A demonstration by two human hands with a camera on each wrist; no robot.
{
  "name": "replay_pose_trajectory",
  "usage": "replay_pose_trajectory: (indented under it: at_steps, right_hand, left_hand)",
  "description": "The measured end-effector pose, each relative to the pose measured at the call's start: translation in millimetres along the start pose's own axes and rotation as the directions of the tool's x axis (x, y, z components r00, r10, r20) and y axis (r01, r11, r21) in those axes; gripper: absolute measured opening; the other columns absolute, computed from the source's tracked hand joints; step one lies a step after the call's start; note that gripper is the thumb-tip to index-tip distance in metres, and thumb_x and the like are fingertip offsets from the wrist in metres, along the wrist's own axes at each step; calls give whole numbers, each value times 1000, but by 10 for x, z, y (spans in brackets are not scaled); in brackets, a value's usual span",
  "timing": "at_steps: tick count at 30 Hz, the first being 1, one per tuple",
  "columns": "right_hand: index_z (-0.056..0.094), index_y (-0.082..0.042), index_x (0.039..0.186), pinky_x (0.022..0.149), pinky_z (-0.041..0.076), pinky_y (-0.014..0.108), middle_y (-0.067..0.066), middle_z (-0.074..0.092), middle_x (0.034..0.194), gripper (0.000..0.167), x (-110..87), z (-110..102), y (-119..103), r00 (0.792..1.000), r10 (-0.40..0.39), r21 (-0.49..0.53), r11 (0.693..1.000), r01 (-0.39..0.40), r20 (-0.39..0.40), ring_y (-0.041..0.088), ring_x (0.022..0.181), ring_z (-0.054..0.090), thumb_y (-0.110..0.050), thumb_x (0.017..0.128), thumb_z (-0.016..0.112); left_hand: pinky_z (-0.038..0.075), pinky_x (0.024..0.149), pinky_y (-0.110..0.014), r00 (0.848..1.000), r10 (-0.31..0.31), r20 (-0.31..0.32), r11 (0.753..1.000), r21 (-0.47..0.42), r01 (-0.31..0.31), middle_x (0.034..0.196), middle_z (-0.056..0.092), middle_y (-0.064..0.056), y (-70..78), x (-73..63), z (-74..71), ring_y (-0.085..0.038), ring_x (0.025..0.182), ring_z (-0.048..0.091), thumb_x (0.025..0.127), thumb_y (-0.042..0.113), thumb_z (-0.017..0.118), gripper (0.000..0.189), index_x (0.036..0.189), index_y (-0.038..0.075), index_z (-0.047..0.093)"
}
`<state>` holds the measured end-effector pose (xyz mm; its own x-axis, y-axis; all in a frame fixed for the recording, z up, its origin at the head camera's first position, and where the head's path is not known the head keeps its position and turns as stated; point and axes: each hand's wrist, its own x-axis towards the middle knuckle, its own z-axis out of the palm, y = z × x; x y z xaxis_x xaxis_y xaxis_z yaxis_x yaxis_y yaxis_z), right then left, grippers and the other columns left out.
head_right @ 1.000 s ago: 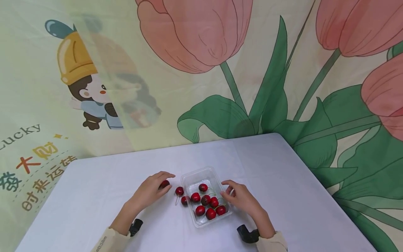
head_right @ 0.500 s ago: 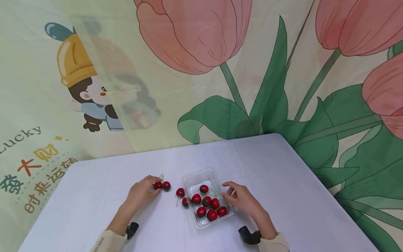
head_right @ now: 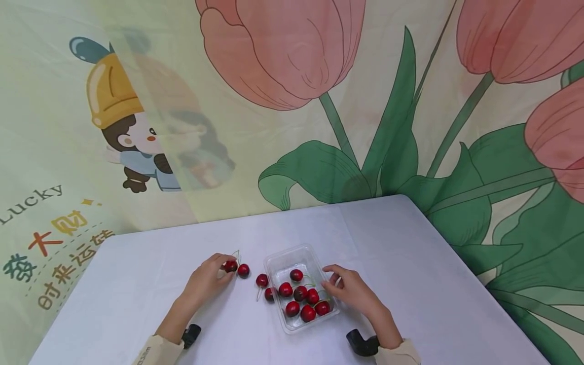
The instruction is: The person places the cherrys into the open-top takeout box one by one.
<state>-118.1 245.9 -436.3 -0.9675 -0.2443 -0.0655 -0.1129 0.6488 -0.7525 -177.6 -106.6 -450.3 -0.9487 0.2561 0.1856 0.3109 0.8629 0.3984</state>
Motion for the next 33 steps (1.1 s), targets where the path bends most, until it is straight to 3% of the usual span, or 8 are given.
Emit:
replay_pose_trajectory:
  at_steps: [12, 21, 33]
  right_hand:
    - [59, 2, 124, 57, 50, 20, 2, 59, 84, 39, -14, 5, -23, 1000, 8, 12, 1000, -8, -2, 15, 72, 53, -18, 91, 68]
    - [59, 1, 124, 57, 49, 21, 1, 59, 84, 38, -2, 8, 0, 1000, -1, -3, 1000, 1, -8, 16, 72, 53, -17, 92, 67]
    - [58, 1, 125, 59, 50, 20, 2, 58, 85, 39, -24, 6, -51, 1000, 5, 1, 1000, -5, -4, 15, 73, 53, -18, 92, 68]
  left_hand:
    - [55, 88, -43, 988, 64, -137, 996, -55, -72, 113, 63, -11, 46, -27, -107, -26, 100, 65, 81, 8, 79, 37, 116, 8, 67]
    - [55, 87, -38, 952, 178, -248, 976, -79, -203, 111, 64, -7, 198, -73, -224, -23, 101, 65, 76, 5, 82, 40, 114, 10, 68]
    - [56, 84, -33, 926, 280, -253, 948, -77, -307, 113, 64, -6, 534, -106, -341, -20, 100, 66, 78, 7, 82, 41, 116, 10, 67]
